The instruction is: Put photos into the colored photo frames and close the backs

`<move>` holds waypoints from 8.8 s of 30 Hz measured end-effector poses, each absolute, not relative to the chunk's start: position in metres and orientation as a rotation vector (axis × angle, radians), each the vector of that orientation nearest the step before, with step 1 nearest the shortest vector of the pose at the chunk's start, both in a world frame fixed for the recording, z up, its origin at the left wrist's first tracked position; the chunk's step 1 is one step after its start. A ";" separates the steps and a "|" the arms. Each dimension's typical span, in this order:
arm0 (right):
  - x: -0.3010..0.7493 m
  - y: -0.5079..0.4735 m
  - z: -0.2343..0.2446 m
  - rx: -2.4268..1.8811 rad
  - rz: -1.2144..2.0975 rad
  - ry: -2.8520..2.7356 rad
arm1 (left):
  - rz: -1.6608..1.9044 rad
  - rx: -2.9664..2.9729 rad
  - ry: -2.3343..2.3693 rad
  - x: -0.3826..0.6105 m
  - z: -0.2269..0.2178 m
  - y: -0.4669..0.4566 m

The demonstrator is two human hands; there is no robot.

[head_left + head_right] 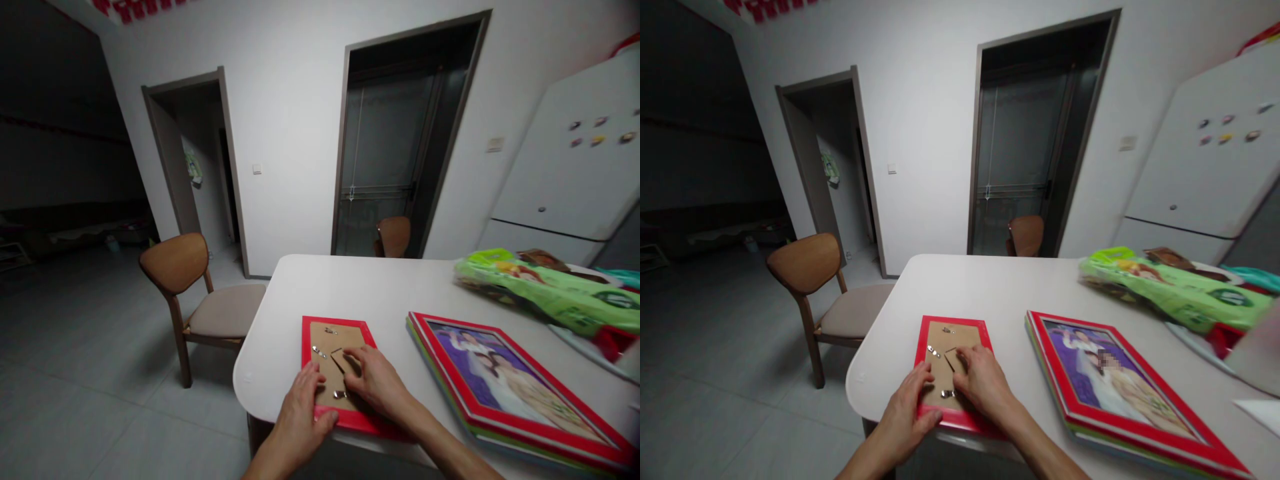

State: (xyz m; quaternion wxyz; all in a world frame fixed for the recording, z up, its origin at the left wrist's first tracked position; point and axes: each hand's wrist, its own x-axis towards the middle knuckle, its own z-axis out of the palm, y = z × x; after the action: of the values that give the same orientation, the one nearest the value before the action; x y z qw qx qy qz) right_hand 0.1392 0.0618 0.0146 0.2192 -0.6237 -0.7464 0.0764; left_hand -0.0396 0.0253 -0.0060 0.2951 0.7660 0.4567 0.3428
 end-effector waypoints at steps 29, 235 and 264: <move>0.186 0.068 0.004 -1.996 0.326 -1.669 | 0.944 1.670 1.905 -0.136 -0.006 0.083; 0.114 0.066 0.010 -1.430 0.191 -2.390 | 0.706 2.385 1.255 -0.028 -0.002 0.023; 0.146 0.133 -0.002 -1.950 0.230 -1.810 | 0.500 2.459 1.234 0.003 -0.019 0.018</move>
State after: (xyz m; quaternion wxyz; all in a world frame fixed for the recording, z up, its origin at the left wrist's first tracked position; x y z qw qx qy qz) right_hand 0.1462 0.1328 -0.0017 0.2335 -0.7100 -0.6591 0.0838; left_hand 0.0035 0.0176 -0.0188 0.1719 0.8664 0.4346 0.1760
